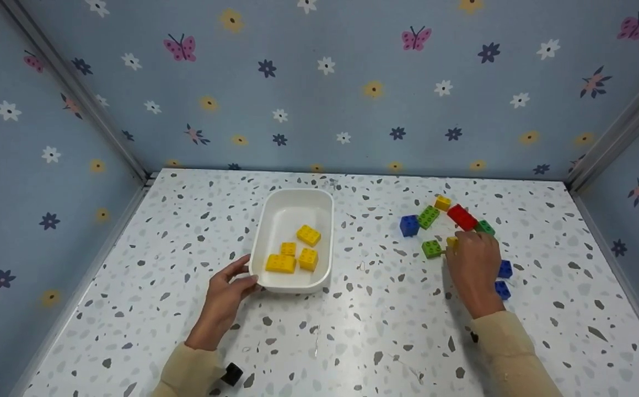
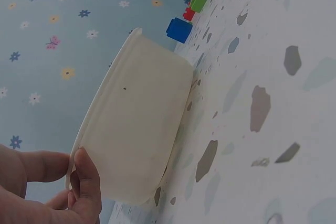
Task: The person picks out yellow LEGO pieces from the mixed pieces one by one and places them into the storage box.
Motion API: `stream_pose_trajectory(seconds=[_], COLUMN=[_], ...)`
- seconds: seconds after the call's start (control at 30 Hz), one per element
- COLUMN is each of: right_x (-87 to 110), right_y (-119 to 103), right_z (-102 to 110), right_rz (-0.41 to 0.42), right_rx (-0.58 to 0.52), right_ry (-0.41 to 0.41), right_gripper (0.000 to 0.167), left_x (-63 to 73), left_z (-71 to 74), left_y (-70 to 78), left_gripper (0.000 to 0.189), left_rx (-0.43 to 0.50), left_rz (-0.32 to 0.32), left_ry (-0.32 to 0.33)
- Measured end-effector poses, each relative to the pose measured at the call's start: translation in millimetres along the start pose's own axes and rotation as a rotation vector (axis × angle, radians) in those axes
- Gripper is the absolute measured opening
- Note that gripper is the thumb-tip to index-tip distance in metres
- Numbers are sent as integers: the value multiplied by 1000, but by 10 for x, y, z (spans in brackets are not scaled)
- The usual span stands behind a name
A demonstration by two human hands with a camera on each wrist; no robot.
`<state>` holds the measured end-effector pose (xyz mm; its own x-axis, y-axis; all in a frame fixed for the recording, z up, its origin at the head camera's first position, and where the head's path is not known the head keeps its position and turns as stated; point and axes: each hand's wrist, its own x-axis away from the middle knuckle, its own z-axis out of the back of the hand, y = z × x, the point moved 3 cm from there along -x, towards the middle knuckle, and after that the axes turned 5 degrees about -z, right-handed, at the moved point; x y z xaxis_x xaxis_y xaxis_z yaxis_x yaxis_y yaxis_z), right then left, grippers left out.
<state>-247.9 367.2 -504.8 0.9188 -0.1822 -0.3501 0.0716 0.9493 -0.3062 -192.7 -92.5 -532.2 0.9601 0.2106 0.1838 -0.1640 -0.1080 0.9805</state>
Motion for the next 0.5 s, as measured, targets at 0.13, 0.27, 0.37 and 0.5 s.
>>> stream_pose_trajectory(seconds=[0.13, 0.27, 0.37, 0.5], right_x=[-7, -22, -34, -42], right_y=[30, 42, 51, 69], right_z=[-8, -12, -12, -27], right_rz=[-9, -13, -8, -6], right_rx=[23, 43, 43, 45], right_ry=[-21, -45, -58, -89], right_gripper=[39, 38, 37, 36], left_x=[-11, -5, 3, 7], left_z=[-3, -2, -3, -3], left_y=[-8, -5, 3, 11], left_gripper=[54, 54, 55, 55], left_rx=[-7, -6, 3, -4], left_rz=[1, -5, -14, -12], left_ry=[8, 2, -7, -8])
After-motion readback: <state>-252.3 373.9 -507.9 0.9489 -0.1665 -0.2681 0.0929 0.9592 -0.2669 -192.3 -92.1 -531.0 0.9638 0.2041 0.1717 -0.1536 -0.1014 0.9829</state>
